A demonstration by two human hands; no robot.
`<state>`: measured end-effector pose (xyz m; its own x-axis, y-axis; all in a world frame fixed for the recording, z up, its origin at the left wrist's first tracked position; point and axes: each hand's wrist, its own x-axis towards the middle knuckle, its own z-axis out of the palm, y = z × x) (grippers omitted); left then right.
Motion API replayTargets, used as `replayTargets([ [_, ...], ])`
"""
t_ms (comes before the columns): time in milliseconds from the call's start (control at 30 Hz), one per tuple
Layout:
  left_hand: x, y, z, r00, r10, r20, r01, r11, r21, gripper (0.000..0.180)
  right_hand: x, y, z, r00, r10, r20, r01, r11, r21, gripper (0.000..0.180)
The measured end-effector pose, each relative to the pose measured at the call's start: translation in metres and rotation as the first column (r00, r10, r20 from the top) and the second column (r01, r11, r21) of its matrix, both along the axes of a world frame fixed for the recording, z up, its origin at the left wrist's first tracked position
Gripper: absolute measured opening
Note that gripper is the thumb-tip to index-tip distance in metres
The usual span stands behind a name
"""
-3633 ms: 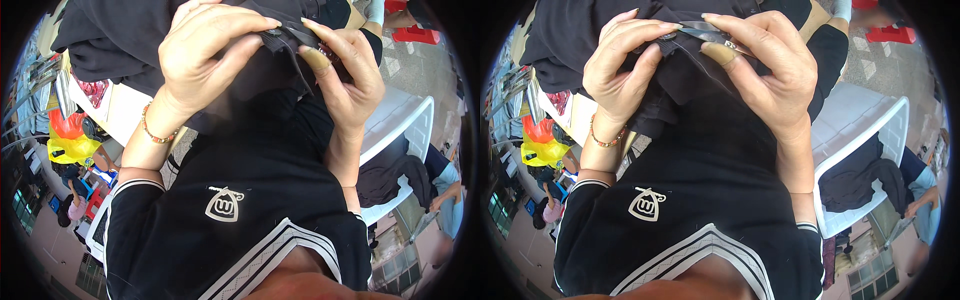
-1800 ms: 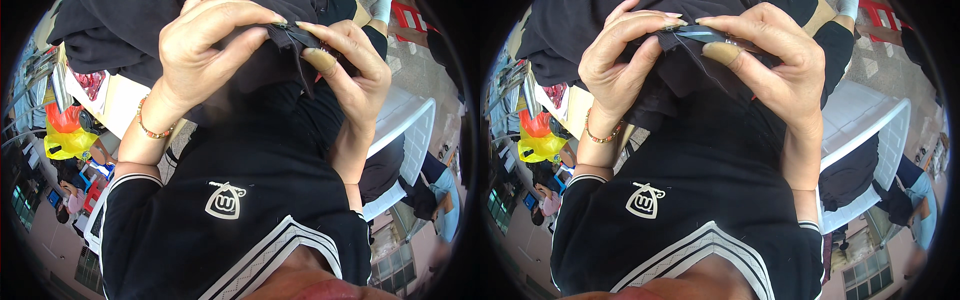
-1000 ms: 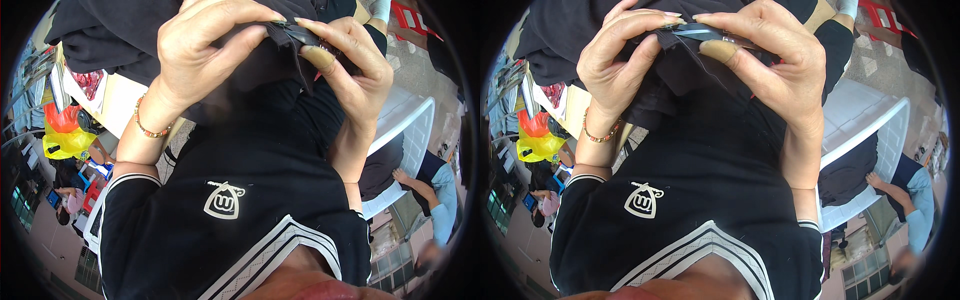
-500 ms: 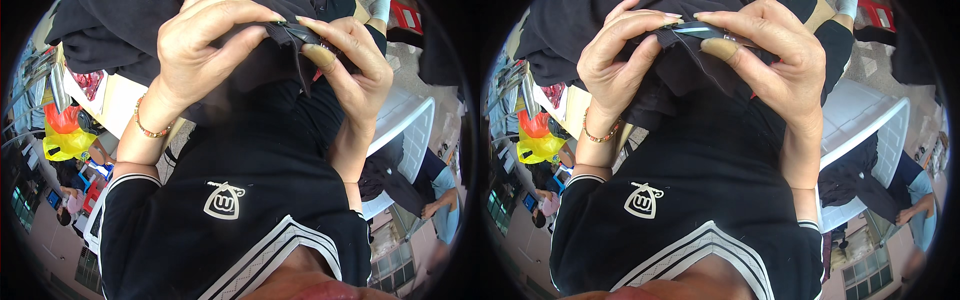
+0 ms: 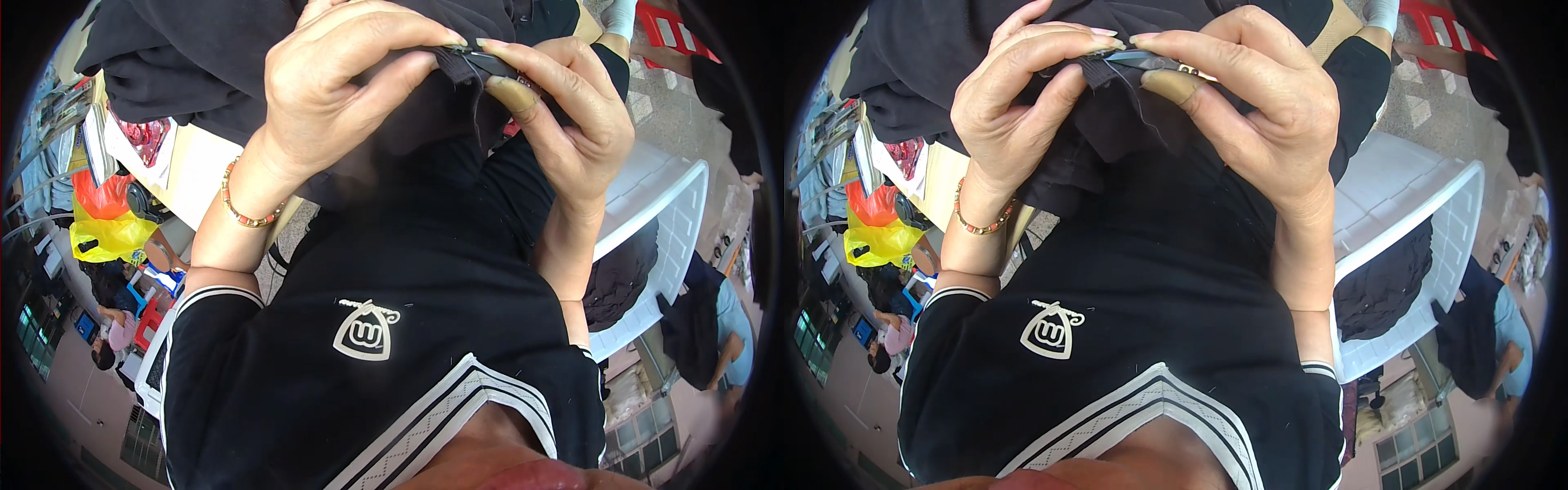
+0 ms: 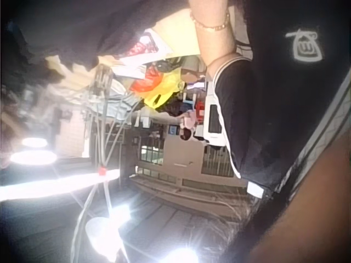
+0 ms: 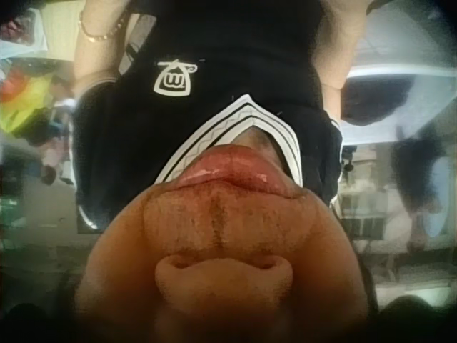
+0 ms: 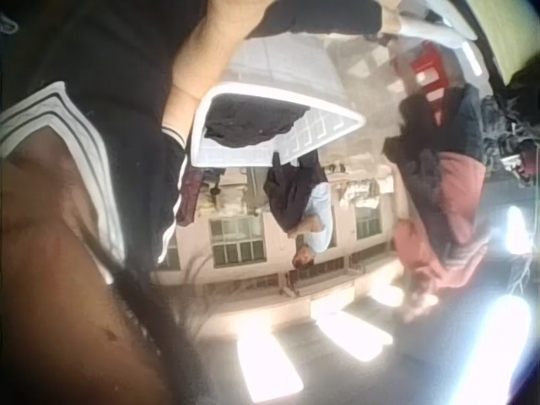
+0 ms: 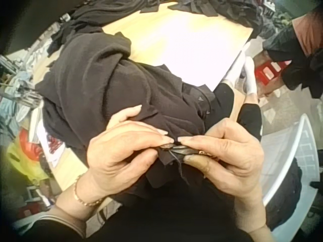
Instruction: Trimming excess threads and checking buttons on black garments using a thread nipper.
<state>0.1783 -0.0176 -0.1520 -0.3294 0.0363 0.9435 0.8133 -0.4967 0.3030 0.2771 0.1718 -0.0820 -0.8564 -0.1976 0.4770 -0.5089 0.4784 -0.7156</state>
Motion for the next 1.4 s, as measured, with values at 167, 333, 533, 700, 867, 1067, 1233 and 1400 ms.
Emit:
replayTargets([
  [167,-0.001,0.000,0.000,0.999,0.024,-0.037,-0.023,1.000,0.008,0.017,0.002,0.000,0.002,0.999,-0.027,-0.036,0.028,0.999,0.020,0.034],
  [333,0.033,-0.031,0.091,0.896,0.383,0.226,-0.034,0.566,-0.824,0.017,0.004,0.000,0.007,0.993,-0.106,-0.041,0.109,0.992,0.069,0.036],
  [533,0.032,-0.034,0.093,0.903,0.374,0.211,-0.038,0.560,-0.827,0.016,-0.004,0.000,0.015,0.998,-0.046,-0.034,0.050,0.991,0.126,0.037],
  [700,0.006,-0.020,0.025,0.973,0.223,0.066,-0.158,0.842,-0.517,0.015,-0.006,-0.004,0.020,0.996,0.021,-0.090,-0.002,0.978,0.210,0.039],
  [867,0.019,-0.026,0.070,0.918,0.329,0.219,-0.006,0.565,-0.825,0.015,-0.004,0.000,0.028,0.977,0.005,-0.215,0.067,0.944,0.324,0.045],
  [1067,0.000,-0.019,0.010,0.991,0.109,-0.072,-0.122,0.970,-0.209,0.014,-0.006,-0.002,0.008,0.897,-0.024,-0.442,0.213,0.898,0.384,0.046],
  [1233,0.000,-0.019,0.026,0.996,0.088,-0.026,-0.092,0.958,-0.270,0.012,-0.004,-0.003,0.008,0.849,-0.050,-0.525,0.302,0.863,0.405,0.042],
  [1400,0.011,-0.028,0.101,0.954,0.241,0.181,0.064,0.425,-0.903,0.012,-0.003,0.010,0.009,0.909,-0.296,-0.293,0.367,0.903,0.224,0.035],
])
